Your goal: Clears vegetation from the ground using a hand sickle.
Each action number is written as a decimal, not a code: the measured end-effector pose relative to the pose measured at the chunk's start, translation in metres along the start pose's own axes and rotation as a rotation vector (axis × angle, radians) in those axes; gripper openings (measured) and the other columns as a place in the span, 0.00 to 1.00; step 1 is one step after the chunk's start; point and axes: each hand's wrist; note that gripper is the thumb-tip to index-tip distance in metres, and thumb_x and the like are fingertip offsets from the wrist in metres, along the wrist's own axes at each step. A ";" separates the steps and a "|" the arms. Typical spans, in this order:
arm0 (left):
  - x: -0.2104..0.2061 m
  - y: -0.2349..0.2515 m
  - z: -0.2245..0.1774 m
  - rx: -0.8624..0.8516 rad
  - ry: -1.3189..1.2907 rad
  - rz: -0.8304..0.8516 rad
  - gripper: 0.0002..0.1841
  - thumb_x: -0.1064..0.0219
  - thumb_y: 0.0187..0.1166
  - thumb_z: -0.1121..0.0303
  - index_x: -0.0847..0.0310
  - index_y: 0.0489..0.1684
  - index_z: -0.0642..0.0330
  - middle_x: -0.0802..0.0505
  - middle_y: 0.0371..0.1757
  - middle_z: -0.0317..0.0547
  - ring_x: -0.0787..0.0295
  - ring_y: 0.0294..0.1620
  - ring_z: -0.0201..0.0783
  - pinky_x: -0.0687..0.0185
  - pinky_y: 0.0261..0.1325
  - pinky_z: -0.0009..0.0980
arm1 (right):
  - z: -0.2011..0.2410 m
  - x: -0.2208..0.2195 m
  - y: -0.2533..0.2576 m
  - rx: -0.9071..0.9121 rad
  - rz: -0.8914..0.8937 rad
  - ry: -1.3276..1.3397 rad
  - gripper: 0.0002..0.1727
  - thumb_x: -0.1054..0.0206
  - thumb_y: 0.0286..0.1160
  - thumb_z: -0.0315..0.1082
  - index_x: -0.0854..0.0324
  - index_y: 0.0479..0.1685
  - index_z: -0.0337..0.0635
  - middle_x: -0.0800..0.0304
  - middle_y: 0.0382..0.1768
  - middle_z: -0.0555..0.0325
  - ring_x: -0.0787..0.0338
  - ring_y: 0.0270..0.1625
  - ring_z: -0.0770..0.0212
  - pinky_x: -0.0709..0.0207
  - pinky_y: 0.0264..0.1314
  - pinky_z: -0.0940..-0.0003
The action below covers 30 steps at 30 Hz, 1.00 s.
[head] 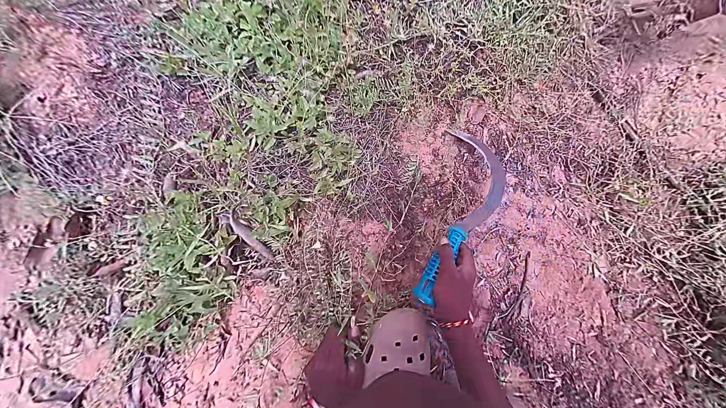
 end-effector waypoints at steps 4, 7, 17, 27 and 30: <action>-0.071 -0.029 0.053 -0.083 0.033 -0.384 0.27 0.46 0.85 0.55 0.11 0.26 0.70 0.08 0.24 0.55 0.09 0.22 0.46 0.13 0.28 0.39 | 0.018 -0.036 0.023 -0.036 -0.008 0.118 0.18 0.48 0.93 0.34 0.31 0.69 0.27 0.17 0.30 0.52 0.15 0.19 0.66 0.15 0.22 0.70; -0.066 -0.032 0.049 -0.051 0.069 -0.333 0.27 0.45 0.82 0.56 0.09 0.31 0.74 0.04 0.33 0.62 0.05 0.29 0.53 0.10 0.36 0.44 | 0.023 -0.054 0.051 -0.028 0.016 0.089 0.16 0.49 0.95 0.36 0.29 0.64 0.30 0.17 0.29 0.51 0.13 0.19 0.63 0.13 0.23 0.67; -0.066 -0.031 0.047 -0.074 0.070 -0.381 0.26 0.47 0.82 0.55 0.12 0.26 0.68 0.06 0.27 0.56 0.08 0.26 0.44 0.14 0.32 0.36 | 0.040 -0.057 0.126 -0.081 0.249 -0.052 0.18 0.48 0.94 0.47 0.25 0.60 0.40 0.18 0.28 0.56 0.17 0.18 0.63 0.17 0.21 0.67; -0.053 -0.018 0.047 -0.145 0.006 -0.303 0.24 0.46 0.80 0.56 0.18 0.16 0.62 0.15 0.17 0.48 0.15 0.16 0.42 0.21 0.19 0.35 | -0.011 -0.019 0.032 -0.083 0.193 0.000 0.12 0.53 0.93 0.31 0.28 0.57 0.31 0.19 0.22 0.62 0.19 0.14 0.70 0.18 0.15 0.74; -0.054 -0.015 0.046 -0.158 -0.018 -0.339 0.24 0.47 0.81 0.55 0.19 0.16 0.61 0.17 0.16 0.46 0.18 0.15 0.40 0.23 0.18 0.33 | -0.004 -0.049 0.047 -0.037 0.079 0.081 0.12 0.52 0.94 0.32 0.28 0.56 0.30 0.18 0.22 0.59 0.17 0.15 0.69 0.16 0.18 0.72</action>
Point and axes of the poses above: each hand's wrist, its own y-axis towards the middle knuckle, its own x-axis out of the back of the hand, z = x × y
